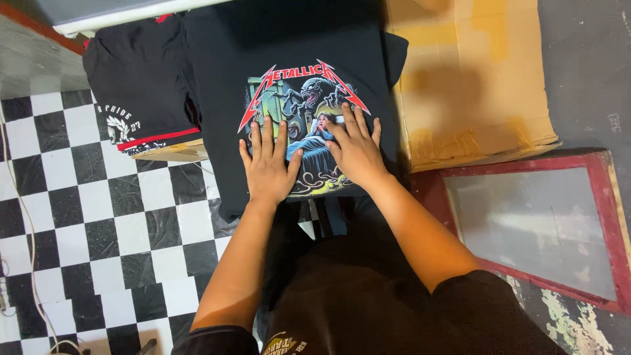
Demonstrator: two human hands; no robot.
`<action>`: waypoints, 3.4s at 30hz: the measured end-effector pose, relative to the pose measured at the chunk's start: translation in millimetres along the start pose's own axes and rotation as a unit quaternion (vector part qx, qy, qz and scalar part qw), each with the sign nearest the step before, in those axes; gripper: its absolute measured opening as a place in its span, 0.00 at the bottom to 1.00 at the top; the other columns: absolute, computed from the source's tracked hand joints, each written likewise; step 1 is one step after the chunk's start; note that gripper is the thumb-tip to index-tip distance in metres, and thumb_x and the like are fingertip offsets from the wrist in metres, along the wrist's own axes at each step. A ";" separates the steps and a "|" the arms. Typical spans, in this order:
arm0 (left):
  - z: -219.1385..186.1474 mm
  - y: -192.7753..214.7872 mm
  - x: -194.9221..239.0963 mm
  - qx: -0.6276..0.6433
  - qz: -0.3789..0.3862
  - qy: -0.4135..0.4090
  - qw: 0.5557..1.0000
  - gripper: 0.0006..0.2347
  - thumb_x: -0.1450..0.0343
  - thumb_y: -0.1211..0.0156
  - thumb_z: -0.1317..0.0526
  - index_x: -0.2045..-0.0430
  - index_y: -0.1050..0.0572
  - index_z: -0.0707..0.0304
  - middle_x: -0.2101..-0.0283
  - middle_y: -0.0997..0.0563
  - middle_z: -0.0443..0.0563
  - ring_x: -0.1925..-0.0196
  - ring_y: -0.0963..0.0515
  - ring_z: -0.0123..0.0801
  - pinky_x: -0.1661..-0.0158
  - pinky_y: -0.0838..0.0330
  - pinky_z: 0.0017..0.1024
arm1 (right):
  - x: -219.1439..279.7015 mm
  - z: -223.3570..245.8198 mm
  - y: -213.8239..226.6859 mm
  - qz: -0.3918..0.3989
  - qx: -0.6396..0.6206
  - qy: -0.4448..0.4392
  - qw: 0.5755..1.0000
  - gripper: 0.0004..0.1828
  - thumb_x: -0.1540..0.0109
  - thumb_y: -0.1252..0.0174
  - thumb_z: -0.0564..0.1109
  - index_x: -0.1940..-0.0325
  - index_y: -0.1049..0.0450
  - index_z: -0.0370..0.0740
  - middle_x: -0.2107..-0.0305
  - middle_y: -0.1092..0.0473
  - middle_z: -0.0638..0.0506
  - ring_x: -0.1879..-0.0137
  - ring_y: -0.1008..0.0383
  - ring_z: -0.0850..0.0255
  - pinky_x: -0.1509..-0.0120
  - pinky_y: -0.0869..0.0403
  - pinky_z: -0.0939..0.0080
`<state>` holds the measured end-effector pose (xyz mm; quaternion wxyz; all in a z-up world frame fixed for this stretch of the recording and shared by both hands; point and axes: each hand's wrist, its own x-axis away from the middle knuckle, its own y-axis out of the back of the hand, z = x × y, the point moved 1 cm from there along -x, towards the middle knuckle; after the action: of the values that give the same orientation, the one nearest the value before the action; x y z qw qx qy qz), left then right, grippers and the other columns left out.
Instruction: Using a heat press machine to set prints on t-shirts.
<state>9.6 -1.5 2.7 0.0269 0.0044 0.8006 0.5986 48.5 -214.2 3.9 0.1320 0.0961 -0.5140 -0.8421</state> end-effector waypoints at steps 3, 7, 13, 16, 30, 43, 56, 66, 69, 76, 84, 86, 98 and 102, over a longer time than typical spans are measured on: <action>0.3 -0.5 0.1 0.001 -0.001 0.000 1.000 0.29 0.23 0.58 0.41 0.26 0.43 0.49 0.21 0.51 0.56 0.20 0.58 0.52 0.29 0.66 0.60 | -0.4 1.5 1.4 0.023 0.013 -0.023 0.999 0.20 0.32 0.44 0.56 0.38 0.28 0.51 0.24 0.52 0.40 0.18 0.57 0.41 0.24 0.60 0.20; 1.0 -2.4 0.0 0.001 -0.002 -0.002 1.000 0.29 0.23 0.57 0.41 0.26 0.43 0.49 0.21 0.51 0.57 0.20 0.58 0.52 0.29 0.67 0.61 | -0.9 -2.2 -3.8 0.002 -0.001 -0.015 1.000 0.21 0.33 0.44 0.56 0.38 0.28 0.48 0.24 0.51 0.40 0.18 0.56 0.40 0.25 0.59 0.20; 0.3 -0.8 0.5 0.003 -0.002 -0.001 1.000 0.29 0.23 0.57 0.41 0.26 0.43 0.49 0.21 0.51 0.57 0.20 0.58 0.52 0.29 0.66 0.61 | 2.1 0.1 -0.5 -0.030 0.007 0.024 0.999 0.27 0.32 0.44 0.55 0.29 0.32 0.53 0.26 0.51 0.37 0.21 0.55 0.38 0.27 0.58 0.18; -0.1 0.0 -1.0 0.002 -0.001 0.000 1.000 0.29 0.23 0.57 0.41 0.26 0.43 0.49 0.21 0.51 0.57 0.20 0.58 0.52 0.29 0.66 0.61 | 0.0 0.2 0.0 -0.017 0.006 0.008 1.000 0.26 0.33 0.44 0.56 0.30 0.32 0.55 0.26 0.51 0.38 0.20 0.55 0.39 0.26 0.58 0.18; 0.4 -2.0 -0.5 0.001 0.004 0.005 1.000 0.29 0.23 0.57 0.40 0.26 0.44 0.48 0.21 0.52 0.56 0.20 0.58 0.51 0.29 0.67 0.60 | 0.4 1.3 1.5 0.001 -0.006 -0.004 1.000 0.22 0.33 0.44 0.55 0.35 0.28 0.51 0.25 0.52 0.39 0.19 0.57 0.40 0.26 0.61 0.19; 7.8 1.6 7.6 0.011 -0.013 -0.012 1.000 0.29 0.23 0.56 0.42 0.26 0.43 0.49 0.21 0.49 0.56 0.20 0.56 0.52 0.29 0.65 0.60 | 40.0 10.9 -5.7 0.037 -0.012 0.110 0.993 0.33 0.31 0.51 0.59 0.23 0.41 0.51 0.23 0.53 0.51 0.17 0.60 0.49 0.20 0.61 0.30; 69.2 7.9 57.0 0.034 -0.070 0.115 0.990 0.28 0.21 0.54 0.49 0.27 0.44 0.65 0.22 0.49 0.60 0.20 0.54 0.59 0.29 0.60 0.62 | 46.6 -49.8 8.7 -0.065 0.005 -0.046 0.997 0.33 0.33 0.45 0.55 0.26 0.38 0.39 0.25 0.50 0.43 0.18 0.55 0.47 0.22 0.60 0.29; 68.0 -5.3 57.7 0.053 -0.096 0.147 0.983 0.28 0.21 0.54 0.52 0.26 0.46 0.69 0.21 0.53 0.64 0.21 0.56 0.65 0.29 0.57 0.61 | 18.6 3.9 6.8 -0.009 -0.023 0.053 0.998 0.30 0.35 0.44 0.58 0.29 0.34 0.52 0.29 0.46 0.39 0.21 0.53 0.41 0.24 0.59 0.28; 69.1 -7.1 60.4 0.051 -0.091 0.147 0.984 0.28 0.21 0.54 0.52 0.26 0.47 0.69 0.21 0.53 0.64 0.21 0.56 0.65 0.29 0.56 0.61 | 13.3 13.4 -0.6 -0.010 0.016 0.041 0.999 0.33 0.33 0.47 0.61 0.25 0.39 0.54 0.26 0.51 0.40 0.21 0.57 0.39 0.26 0.61 0.26; 70.0 -7.4 62.4 0.048 -0.091 0.140 0.985 0.28 0.20 0.55 0.52 0.26 0.47 0.69 0.21 0.54 0.64 0.21 0.56 0.65 0.29 0.55 0.61 | 5.5 3.8 -10.2 -0.003 0.000 -0.013 1.000 0.36 0.30 0.52 0.61 0.21 0.45 0.48 0.22 0.55 0.47 0.17 0.61 0.46 0.23 0.62 0.28; 40.3 8.7 49.8 -0.004 -0.072 0.159 0.985 0.29 0.22 0.54 0.49 0.27 0.46 0.67 0.22 0.56 0.67 0.21 0.62 0.64 0.32 0.66 0.68 | 7.6 1.8 2.5 -0.004 -0.046 0.017 0.999 0.34 0.34 0.44 0.60 0.27 0.37 0.45 0.22 0.54 0.45 0.17 0.62 0.48 0.24 0.63 0.32; 17.6 12.8 33.0 0.002 -0.066 0.126 0.990 0.30 0.23 0.53 0.48 0.27 0.45 0.66 0.22 0.55 0.66 0.21 0.62 0.63 0.32 0.67 0.68 | 6.5 -1.1 1.9 -0.013 -0.065 0.021 0.998 0.31 0.35 0.42 0.59 0.31 0.35 0.44 0.23 0.52 0.45 0.17 0.61 0.48 0.24 0.63 0.32; -26.4 -10.5 2.9 0.006 -0.033 -0.016 0.999 0.29 0.22 0.57 0.44 0.27 0.41 0.57 0.22 0.49 0.55 0.20 0.57 0.51 0.30 0.66 0.65 | 5.3 2.9 12.5 -0.012 -0.069 0.006 0.997 0.33 0.37 0.39 0.57 0.29 0.35 0.46 0.28 0.44 0.46 0.19 0.55 0.50 0.24 0.59 0.33; -25.2 -10.7 6.7 0.002 -0.028 -0.011 1.000 0.29 0.22 0.57 0.44 0.27 0.42 0.56 0.22 0.49 0.55 0.20 0.57 0.51 0.30 0.66 0.65 | 6.3 6.0 3.4 -0.002 0.016 0.030 0.999 0.30 0.34 0.44 0.57 0.26 0.36 0.58 0.28 0.48 0.42 0.20 0.59 0.45 0.27 0.61 0.29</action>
<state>2.0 -28.4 -0.7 0.0529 -0.0116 0.8012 0.5959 41.1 -212.6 9.4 0.1440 0.1244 -0.5231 -0.8307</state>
